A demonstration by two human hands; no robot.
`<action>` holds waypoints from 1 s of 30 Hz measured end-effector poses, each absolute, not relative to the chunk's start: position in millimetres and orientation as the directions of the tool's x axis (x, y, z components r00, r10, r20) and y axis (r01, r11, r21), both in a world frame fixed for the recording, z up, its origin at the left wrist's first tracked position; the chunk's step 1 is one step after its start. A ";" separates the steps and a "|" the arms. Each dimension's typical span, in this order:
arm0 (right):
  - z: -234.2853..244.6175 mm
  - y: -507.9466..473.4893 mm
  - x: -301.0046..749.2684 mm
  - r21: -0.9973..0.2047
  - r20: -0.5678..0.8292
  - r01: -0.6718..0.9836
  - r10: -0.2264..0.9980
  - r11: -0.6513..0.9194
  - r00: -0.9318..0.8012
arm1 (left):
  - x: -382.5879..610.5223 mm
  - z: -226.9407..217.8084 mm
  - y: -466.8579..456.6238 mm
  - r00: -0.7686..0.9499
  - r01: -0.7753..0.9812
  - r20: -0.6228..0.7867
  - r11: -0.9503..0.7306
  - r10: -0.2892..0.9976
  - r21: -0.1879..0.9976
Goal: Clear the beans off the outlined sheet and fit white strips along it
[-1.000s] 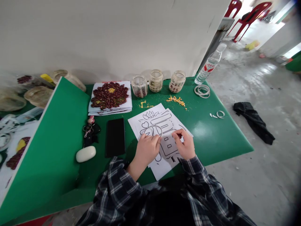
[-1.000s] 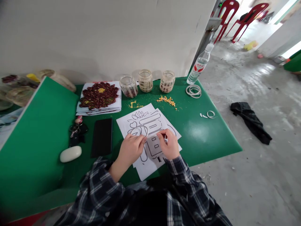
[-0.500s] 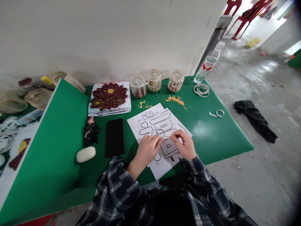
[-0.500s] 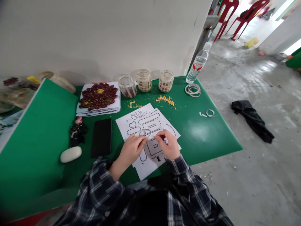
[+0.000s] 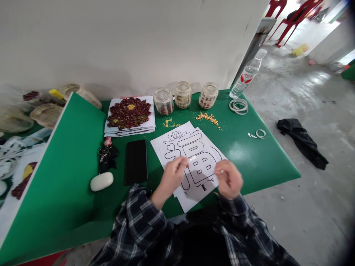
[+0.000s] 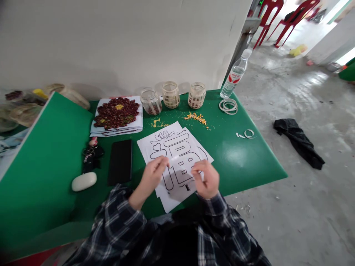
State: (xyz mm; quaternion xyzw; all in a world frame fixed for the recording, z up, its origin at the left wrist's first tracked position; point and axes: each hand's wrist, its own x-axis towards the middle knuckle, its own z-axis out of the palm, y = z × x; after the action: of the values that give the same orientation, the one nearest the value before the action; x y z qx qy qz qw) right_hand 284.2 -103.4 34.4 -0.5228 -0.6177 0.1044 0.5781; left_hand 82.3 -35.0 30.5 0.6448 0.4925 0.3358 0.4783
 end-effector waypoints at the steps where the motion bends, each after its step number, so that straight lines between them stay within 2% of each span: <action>1: 39.7 -105.6 290.1 -0.748 0.618 0.513 0.725 0.421 0.305 | 79.5 30.5 -31.4 0.193 0.283 -0.038 -0.019 0.980 0.959; 2: 44.8 -106.4 296.3 -0.770 0.605 0.510 0.695 0.384 0.389 | 77.4 30.8 -28.2 0.121 0.264 -0.036 0.002 0.992 0.964; 3: 48.8 -105.4 302.0 -0.810 0.519 0.504 0.768 0.302 0.375 | 76.7 31.5 -25.8 0.050 0.265 -0.010 -0.004 0.999 0.964; 4: 51.1 -102.5 306.8 -0.846 0.372 0.498 0.879 0.189 0.299 | 77.4 32.3 -24.4 0.039 0.287 0.013 -0.024 0.999 0.958; 5: 51.2 -97.9 310.0 -0.865 0.220 0.494 0.952 0.090 0.213 | 79.6 32.9 -24.2 0.054 0.323 0.047 -0.062 0.997 0.944; 7: 44.8 -85.9 311.8 -0.882 -0.047 0.463 0.995 -0.085 0.093 | 86.1 32.4 -25.9 0.126 0.427 0.151 -0.191 0.980 0.884; 10: 26.6 -70.3 307.0 -0.864 -0.195 0.456 0.977 -0.211 0.081 | 93.2 25.0 -27.9 0.252 0.606 0.285 -0.380 0.925 0.699; 14: 11.2 -64.4 301.8 -0.845 -0.216 0.476 0.970 -0.243 0.111 | 91.4 8.3 -22.6 0.320 0.773 0.302 -0.431 0.898 0.466; 17: 10.2 -64.6 302.2 -0.844 -0.210 0.477 0.970 -0.244 0.125 | 89.6 -0.3 -17.6 0.312 0.826 0.309 -0.417 0.899 0.380; 25: -1.3 -62.7 313.4 -0.907 -0.170 0.357 0.970 -0.224 0.177 | 88.1 1.4 -10.2 0.201 0.857 0.347 -0.336 0.916 0.391; 30: -9.5 -64.1 320.0 -0.946 -0.126 0.274 0.976 -0.172 0.180 | 75.4 4.6 2.2 0.090 0.916 0.385 -0.228 0.919 0.331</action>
State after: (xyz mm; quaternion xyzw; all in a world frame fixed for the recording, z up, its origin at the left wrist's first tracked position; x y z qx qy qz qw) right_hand 320.0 -64.1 -9.5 -0.6423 -0.4866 0.4165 0.4209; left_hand 75.4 2.2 4.6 0.7381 0.6213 0.2630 0.0026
